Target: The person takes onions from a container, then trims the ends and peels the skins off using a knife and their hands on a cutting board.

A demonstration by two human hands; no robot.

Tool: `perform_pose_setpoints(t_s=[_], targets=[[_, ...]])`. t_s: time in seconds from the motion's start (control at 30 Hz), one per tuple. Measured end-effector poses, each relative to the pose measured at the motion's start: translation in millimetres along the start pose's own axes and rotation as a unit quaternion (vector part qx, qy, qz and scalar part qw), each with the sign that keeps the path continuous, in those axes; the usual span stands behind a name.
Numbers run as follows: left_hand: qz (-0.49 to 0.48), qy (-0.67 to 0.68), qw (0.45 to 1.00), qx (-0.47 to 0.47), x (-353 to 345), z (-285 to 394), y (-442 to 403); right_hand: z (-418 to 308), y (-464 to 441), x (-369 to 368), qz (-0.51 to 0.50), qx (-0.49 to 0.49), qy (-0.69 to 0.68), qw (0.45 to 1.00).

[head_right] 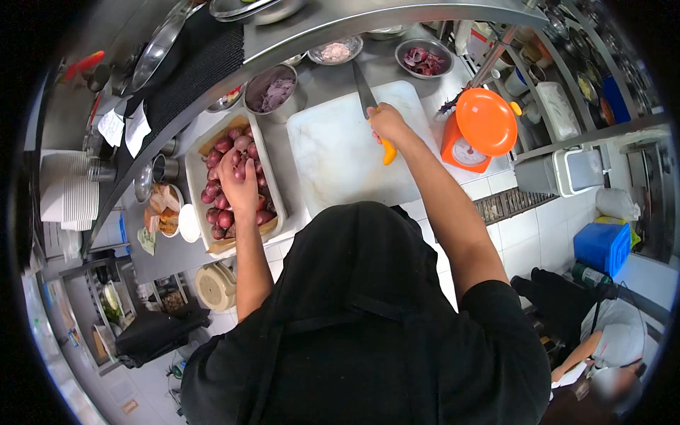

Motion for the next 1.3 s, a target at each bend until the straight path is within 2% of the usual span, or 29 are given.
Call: perform_pose_setpoints(t_s=[0.23,0.27,0.37,0.43,0.47,0.5,0.53,0.6,0.7,0.8,0.87,0.93,0.97,1.07,1.1,1.2,1.27,1.3], targets=[[0.026,-0.059,0.998,0.004,10,-26,18,2,-29,9,0.002,0.055,0.069,0.996],[0.052,-0.105,0.993,-0.005,10,-36,21,1,-21,12,-0.007,0.059,0.066,0.996],[0.087,-0.135,0.983,0.092,37,-53,29,33,-8,28,0.022,0.100,0.163,0.981],[0.120,-0.119,0.970,0.177,66,-97,38,34,42,23,0.068,0.091,0.192,0.975],[0.134,-0.107,0.961,0.217,76,-113,45,55,49,29,0.092,0.123,0.265,0.952],[0.155,-0.104,0.933,0.306,90,-108,47,78,52,39,0.116,0.154,0.336,0.922],[0.165,-0.163,0.924,0.303,100,-128,54,80,75,33,0.122,0.149,0.366,0.911],[0.160,-0.197,0.920,0.299,113,-143,59,88,104,27,0.124,0.125,0.404,0.897],[0.107,-0.158,0.940,0.283,110,-136,47,105,112,25,0.112,0.083,0.433,0.890],[0.019,-0.141,0.974,0.179,77,-106,16,106,112,24,0.112,0.076,0.464,0.876],[-0.032,-0.103,0.993,0.051,47,-95,-4,103,105,23,0.118,0.075,0.481,0.865],[-0.130,-0.160,0.976,0.068,18,-81,-20,97,104,21,0.115,0.060,0.489,0.862],[-0.181,-0.199,0.956,0.116,6,-79,-25,95,104,19,0.116,0.052,0.492,0.861],[-0.243,-0.220,0.924,0.200,-12,-83,-31,97,106,20,0.120,0.049,0.489,0.863],[-0.251,-0.246,0.914,0.204,-15,-84,-32,101,103,21,0.125,0.040,0.493,0.860],[-0.216,-0.171,0.930,0.244,-3,-71,-31,100,108,15,0.147,0.059,0.462,0.872],[-0.156,-0.023,0.976,0.147,1,-68,-27,103,105,15,0.150,0.066,0.458,0.874],[-0.141,0.041,0.983,0.110,-7,-60,-26,106,106,15,0.152,0.073,0.459,0.872]])
Point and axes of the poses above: each hand's wrist, its own y-axis away from the middle knuckle, its own x-axis out of the back of the hand, z = x × y, the point moved 2 cm from there along -y, towards the middle knuckle, and after that the axes turned 10 degrees about -z, right-handed, at the moved point
